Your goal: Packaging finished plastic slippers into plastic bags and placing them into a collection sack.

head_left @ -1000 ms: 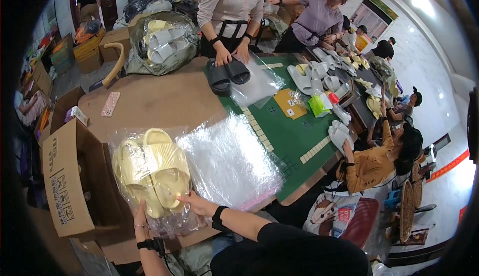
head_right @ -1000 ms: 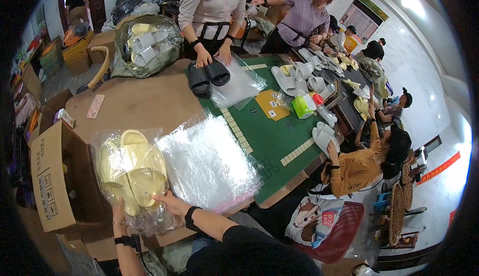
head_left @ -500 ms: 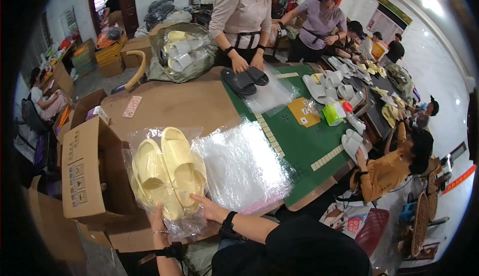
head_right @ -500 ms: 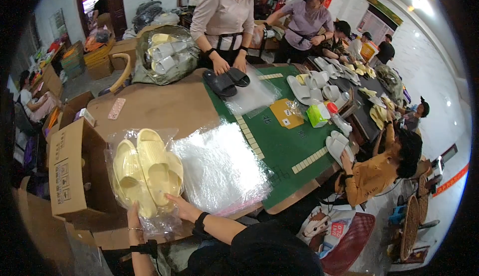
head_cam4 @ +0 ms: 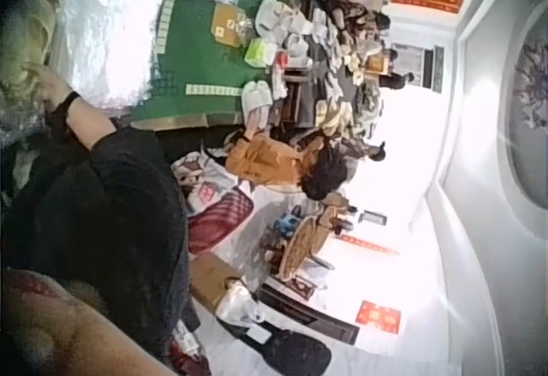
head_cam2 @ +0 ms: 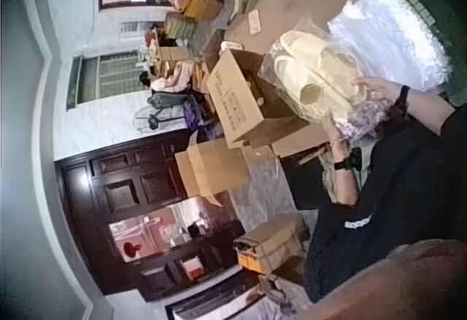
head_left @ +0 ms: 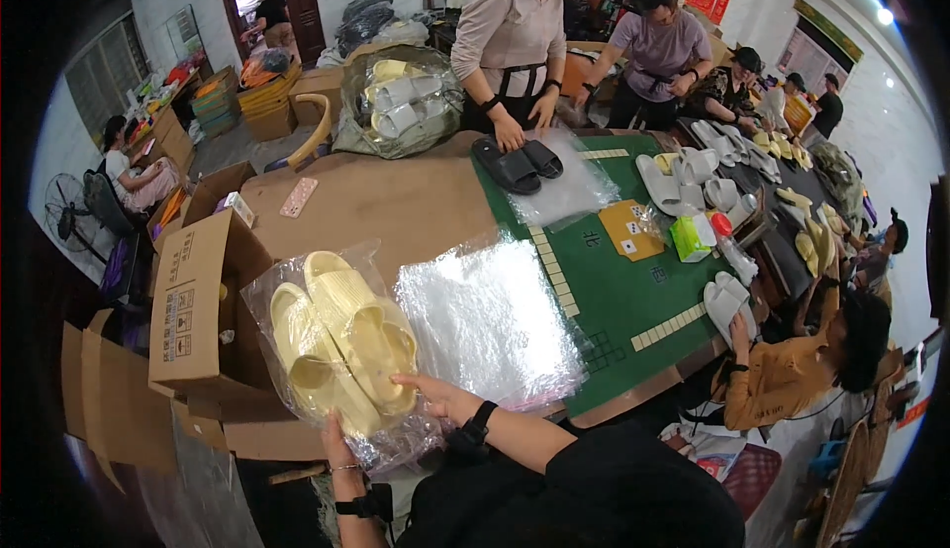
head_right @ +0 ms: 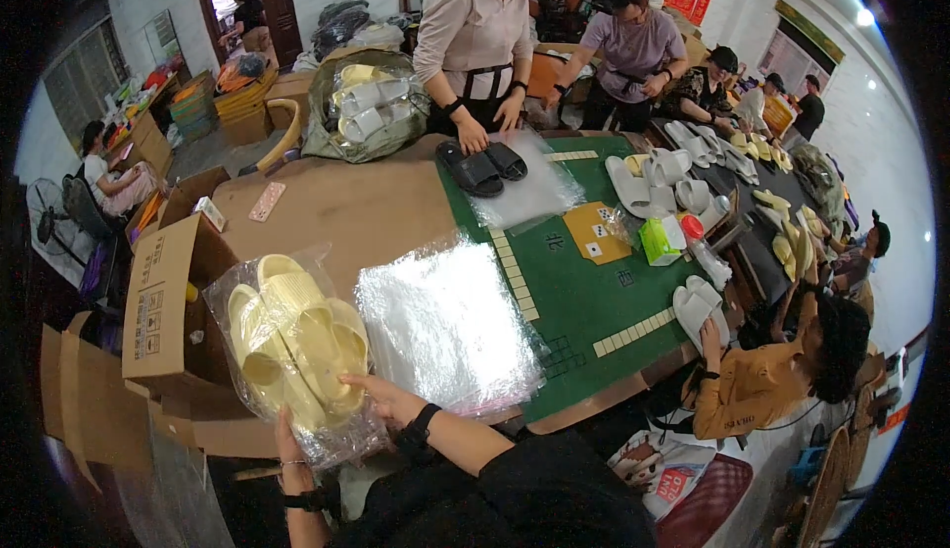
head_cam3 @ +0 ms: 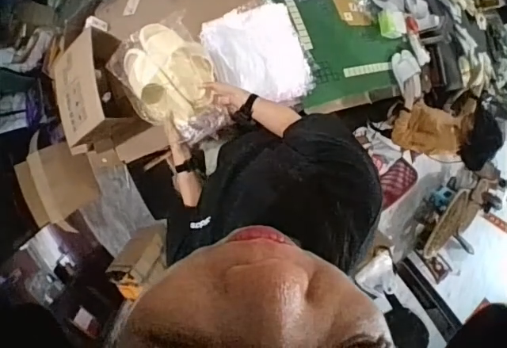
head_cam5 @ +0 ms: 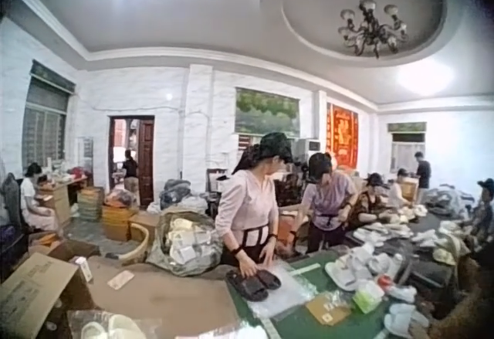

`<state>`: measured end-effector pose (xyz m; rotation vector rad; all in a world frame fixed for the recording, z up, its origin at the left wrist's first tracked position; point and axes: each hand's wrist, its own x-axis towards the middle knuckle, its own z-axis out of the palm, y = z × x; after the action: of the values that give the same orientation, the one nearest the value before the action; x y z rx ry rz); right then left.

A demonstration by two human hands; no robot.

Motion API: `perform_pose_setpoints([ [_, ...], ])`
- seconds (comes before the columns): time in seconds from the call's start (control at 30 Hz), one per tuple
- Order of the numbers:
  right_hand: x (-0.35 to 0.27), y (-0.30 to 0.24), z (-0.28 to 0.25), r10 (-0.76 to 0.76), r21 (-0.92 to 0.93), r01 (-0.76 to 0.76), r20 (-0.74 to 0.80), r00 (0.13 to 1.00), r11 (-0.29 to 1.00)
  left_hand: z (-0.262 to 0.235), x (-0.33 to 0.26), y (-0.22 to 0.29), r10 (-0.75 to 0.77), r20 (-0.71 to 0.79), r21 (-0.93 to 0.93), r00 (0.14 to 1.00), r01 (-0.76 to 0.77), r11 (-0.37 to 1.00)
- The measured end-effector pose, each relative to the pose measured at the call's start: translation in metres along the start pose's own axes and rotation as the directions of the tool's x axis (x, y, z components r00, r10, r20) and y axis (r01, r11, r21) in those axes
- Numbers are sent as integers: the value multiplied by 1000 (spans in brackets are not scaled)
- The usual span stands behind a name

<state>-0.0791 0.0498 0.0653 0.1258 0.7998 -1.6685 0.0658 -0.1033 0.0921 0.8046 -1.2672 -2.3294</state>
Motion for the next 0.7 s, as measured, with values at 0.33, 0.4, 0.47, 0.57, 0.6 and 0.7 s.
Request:
perform_pose_setpoints([
  [0.33, -16, 8, -34, 126, 59, -132, 92, 988, 990, 8, -64, -54, -140, -221, -243, 965, 84, 966],
  [0.4, -22, 9, -41, 125, 119, -145, 157, 980, 982, 29, -70, -58, -116, -249, -314, 962, 33, 949],
  [0.47, -47, 2, -15, 99, 104, -103, 40, 994, 989, 33, -73, -66, -125, -278, -375, 952, 12, 927],
  [0.57, -54, 1, -29, 150, 142, -153, 28, 988, 978, 34, -77, -86, -114, -255, -398, 960, 3, 918],
  [0.6, -55, 3, -32, 130, 93, -130, 6, 991, 987, 27, -76, -106, -98, -258, -402, 961, -15, 915],
  [0.7, -60, 9, -41, 96, -8, -96, -56, 994, 995, 28, -90, -125, -126, -365, -314, 922, 5, 949],
])
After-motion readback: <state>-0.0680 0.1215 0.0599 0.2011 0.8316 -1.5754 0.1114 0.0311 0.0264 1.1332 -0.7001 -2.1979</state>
